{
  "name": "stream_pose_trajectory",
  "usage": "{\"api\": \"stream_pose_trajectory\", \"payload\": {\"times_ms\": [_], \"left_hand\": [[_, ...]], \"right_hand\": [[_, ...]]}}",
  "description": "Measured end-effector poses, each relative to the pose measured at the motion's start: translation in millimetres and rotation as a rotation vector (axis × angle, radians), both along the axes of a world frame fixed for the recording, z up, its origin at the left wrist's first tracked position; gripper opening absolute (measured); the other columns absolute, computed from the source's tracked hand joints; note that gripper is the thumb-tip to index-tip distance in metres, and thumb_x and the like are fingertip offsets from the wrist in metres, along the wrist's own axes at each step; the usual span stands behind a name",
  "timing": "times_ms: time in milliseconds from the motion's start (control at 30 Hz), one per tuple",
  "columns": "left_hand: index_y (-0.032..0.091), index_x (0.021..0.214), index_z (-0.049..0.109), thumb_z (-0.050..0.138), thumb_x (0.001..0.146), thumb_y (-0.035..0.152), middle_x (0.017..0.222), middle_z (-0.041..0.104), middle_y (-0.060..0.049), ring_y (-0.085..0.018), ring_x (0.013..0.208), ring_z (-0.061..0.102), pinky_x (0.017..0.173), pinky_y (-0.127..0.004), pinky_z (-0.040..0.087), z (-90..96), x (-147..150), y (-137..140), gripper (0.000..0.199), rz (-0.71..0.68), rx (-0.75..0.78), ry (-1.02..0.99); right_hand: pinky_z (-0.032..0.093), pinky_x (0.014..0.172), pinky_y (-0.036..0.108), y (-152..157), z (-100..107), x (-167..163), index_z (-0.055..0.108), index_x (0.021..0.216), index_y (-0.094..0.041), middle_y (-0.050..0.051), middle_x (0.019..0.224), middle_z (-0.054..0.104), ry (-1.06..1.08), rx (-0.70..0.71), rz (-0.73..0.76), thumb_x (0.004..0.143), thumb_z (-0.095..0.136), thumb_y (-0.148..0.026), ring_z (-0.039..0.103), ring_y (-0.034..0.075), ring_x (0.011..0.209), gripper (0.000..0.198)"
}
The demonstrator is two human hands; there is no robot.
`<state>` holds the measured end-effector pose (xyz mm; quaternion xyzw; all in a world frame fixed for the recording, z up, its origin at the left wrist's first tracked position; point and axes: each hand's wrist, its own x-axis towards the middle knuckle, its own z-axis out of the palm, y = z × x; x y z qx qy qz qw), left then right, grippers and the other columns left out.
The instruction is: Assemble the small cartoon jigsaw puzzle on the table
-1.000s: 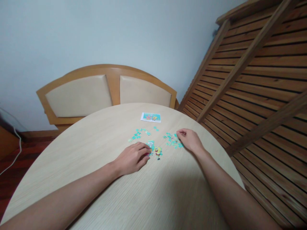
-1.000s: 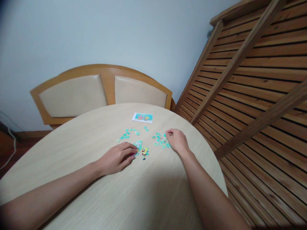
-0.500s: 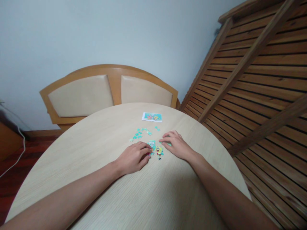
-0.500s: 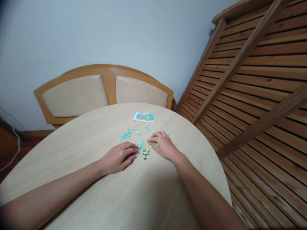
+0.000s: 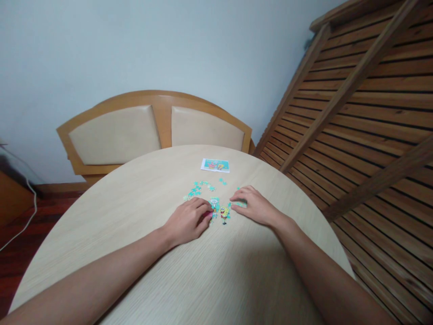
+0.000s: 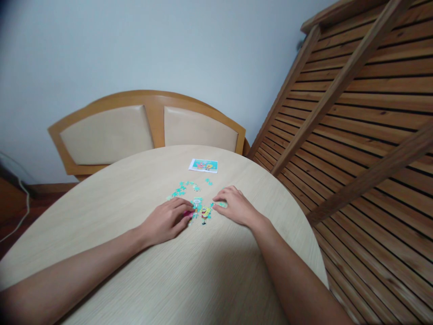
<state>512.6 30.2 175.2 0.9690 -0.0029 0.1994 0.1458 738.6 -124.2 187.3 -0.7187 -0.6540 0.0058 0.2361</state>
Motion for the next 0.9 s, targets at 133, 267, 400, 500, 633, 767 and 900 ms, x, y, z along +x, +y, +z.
{"api": "stream_pose_trajectory", "payload": {"times_ms": [133, 267, 400, 500, 633, 767, 900], "left_hand": [[0.022, 0.132, 0.057, 0.051, 0.097, 0.029, 0.133, 0.061, -0.009, -0.024, 0.126, 0.054, 0.109, -0.043, 0.044, 3.1, -0.1, -0.8, 0.036, -0.186, 0.016, 0.037], [0.024, 0.141, 0.051, 0.048, 0.1, 0.032, 0.144, 0.054, -0.008, -0.025, 0.134, 0.048, 0.115, -0.046, 0.037, 3.4, -0.6, 0.2, 0.041, -0.298, 0.076, 0.095], [0.025, 0.14, 0.052, 0.046, 0.101, 0.033, 0.141, 0.056, -0.009, -0.026, 0.131, 0.05, 0.112, -0.046, 0.039, 2.3, -1.2, 1.4, 0.04, -0.266, 0.084, 0.109], [0.025, 0.138, 0.054, 0.046, 0.101, 0.032, 0.137, 0.057, -0.009, -0.026, 0.127, 0.051, 0.108, -0.045, 0.042, 2.4, -1.4, 1.2, 0.038, -0.254, 0.066, 0.096], [0.024, 0.136, 0.055, 0.046, 0.101, 0.031, 0.132, 0.058, -0.01, -0.026, 0.123, 0.053, 0.107, -0.043, 0.043, 2.8, -1.5, 0.5, 0.037, -0.259, 0.047, 0.077], [0.024, 0.135, 0.056, 0.046, 0.101, 0.031, 0.131, 0.058, -0.01, -0.026, 0.122, 0.053, 0.105, -0.043, 0.044, 3.0, -1.4, -0.1, 0.036, -0.251, 0.048, 0.079], [0.024, 0.135, 0.056, 0.046, 0.101, 0.031, 0.132, 0.058, -0.01, -0.026, 0.122, 0.052, 0.106, -0.043, 0.043, 3.0, -1.3, -0.3, 0.036, -0.245, 0.057, 0.104]], "right_hand": [[0.043, 0.096, 0.04, 1.1, -2.4, 1.5, 0.076, 0.098, -0.023, 0.006, 0.101, 0.071, 0.004, -0.014, 0.019, 0.087, 0.069, -0.031, 0.057, 0.025, 0.104, 0.015], [0.043, 0.097, 0.041, 1.2, -5.7, 2.7, 0.074, 0.096, -0.023, 0.006, 0.1, 0.071, 0.024, 0.0, 0.032, 0.086, 0.068, -0.024, 0.057, 0.025, 0.104, 0.012], [0.043, 0.097, 0.041, 0.4, -6.8, 3.2, 0.073, 0.096, -0.023, 0.005, 0.101, 0.071, 0.041, 0.0, 0.048, 0.085, 0.066, -0.019, 0.057, 0.025, 0.105, 0.015], [0.043, 0.097, 0.041, 0.5, -5.9, 3.1, 0.073, 0.1, -0.023, 0.006, 0.104, 0.071, 0.044, 0.006, 0.032, 0.084, 0.066, -0.018, 0.057, 0.025, 0.106, 0.018], [0.044, 0.096, 0.04, 0.8, -3.7, 2.4, 0.073, 0.099, -0.021, 0.007, 0.102, 0.071, 0.02, 0.001, -0.039, 0.084, 0.072, -0.029, 0.059, 0.026, 0.105, 0.017], [0.043, 0.094, 0.039, 0.5, -2.8, 2.4, 0.073, 0.091, -0.022, 0.006, 0.095, 0.071, 0.025, -0.014, -0.041, 0.084, 0.073, -0.03, 0.059, 0.025, 0.103, 0.01], [0.043, 0.092, 0.038, 0.8, -3.8, 2.8, 0.071, 0.086, -0.022, 0.005, 0.092, 0.07, 0.08, -0.002, -0.028, 0.081, 0.076, -0.029, 0.059, 0.025, 0.101, 0.01]]}}
